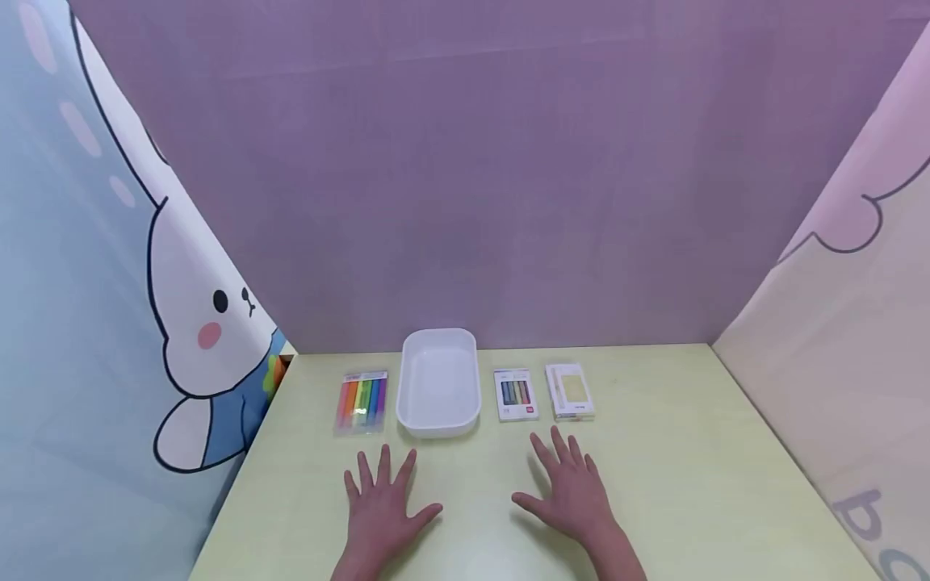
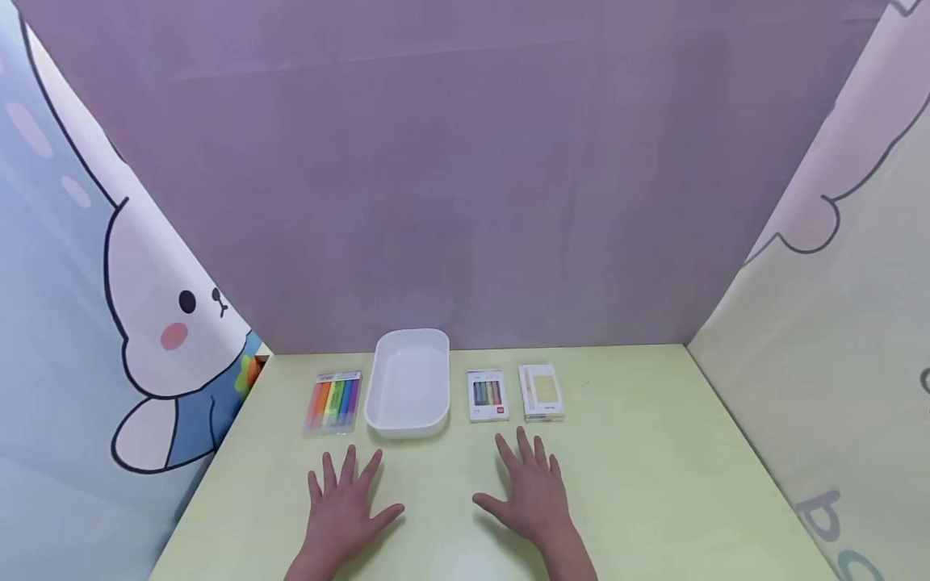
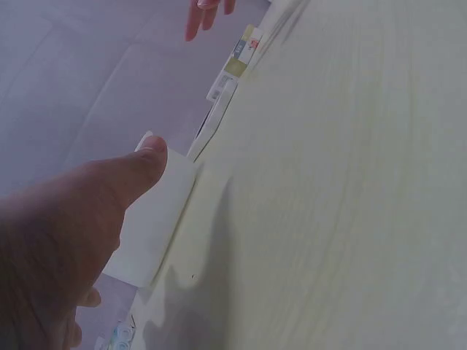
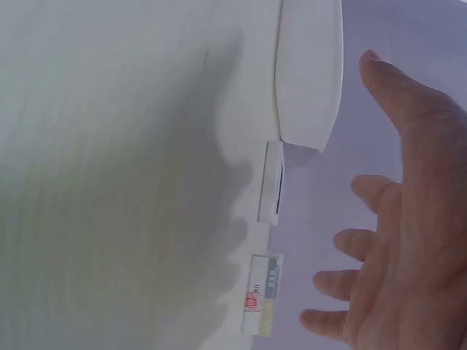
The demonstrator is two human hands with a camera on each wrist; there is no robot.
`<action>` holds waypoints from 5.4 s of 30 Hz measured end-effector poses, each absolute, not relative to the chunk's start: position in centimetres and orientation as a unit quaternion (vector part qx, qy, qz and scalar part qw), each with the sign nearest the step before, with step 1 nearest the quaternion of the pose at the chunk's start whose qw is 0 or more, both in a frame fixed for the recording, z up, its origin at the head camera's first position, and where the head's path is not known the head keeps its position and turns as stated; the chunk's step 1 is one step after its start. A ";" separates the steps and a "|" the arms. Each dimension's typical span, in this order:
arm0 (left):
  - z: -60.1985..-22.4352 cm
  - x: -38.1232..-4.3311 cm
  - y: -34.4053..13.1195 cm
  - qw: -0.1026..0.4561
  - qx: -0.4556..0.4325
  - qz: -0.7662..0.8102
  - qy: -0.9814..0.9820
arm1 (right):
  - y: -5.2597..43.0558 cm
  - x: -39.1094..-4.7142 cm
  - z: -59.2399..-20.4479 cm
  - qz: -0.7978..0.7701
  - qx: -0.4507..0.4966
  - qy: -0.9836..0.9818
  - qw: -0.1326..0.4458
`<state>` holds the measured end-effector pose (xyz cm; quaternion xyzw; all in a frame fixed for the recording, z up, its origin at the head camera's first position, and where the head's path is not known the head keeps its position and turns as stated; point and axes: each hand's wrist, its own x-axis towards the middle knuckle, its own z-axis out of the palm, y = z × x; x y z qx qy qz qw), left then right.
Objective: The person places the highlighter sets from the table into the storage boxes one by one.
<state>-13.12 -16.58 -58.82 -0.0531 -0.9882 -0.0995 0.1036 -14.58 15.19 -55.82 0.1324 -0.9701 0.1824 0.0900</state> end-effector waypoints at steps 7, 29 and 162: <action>-58.6 -12.9 -16.5 0.103 -0.073 -0.115 -0.985 | 15.3 -15.0 -56.0 0.222 0.143 -0.960 0.092; -58.8 -11.8 -17.6 0.080 -0.092 -0.188 -0.974 | 14.3 -19.0 -51.3 0.318 0.152 -0.932 0.078; -58.1 -27.9 -23.5 0.035 0.215 -0.232 -0.948 | 4.7 -32.7 -56.8 0.570 -0.001 -0.822 -0.022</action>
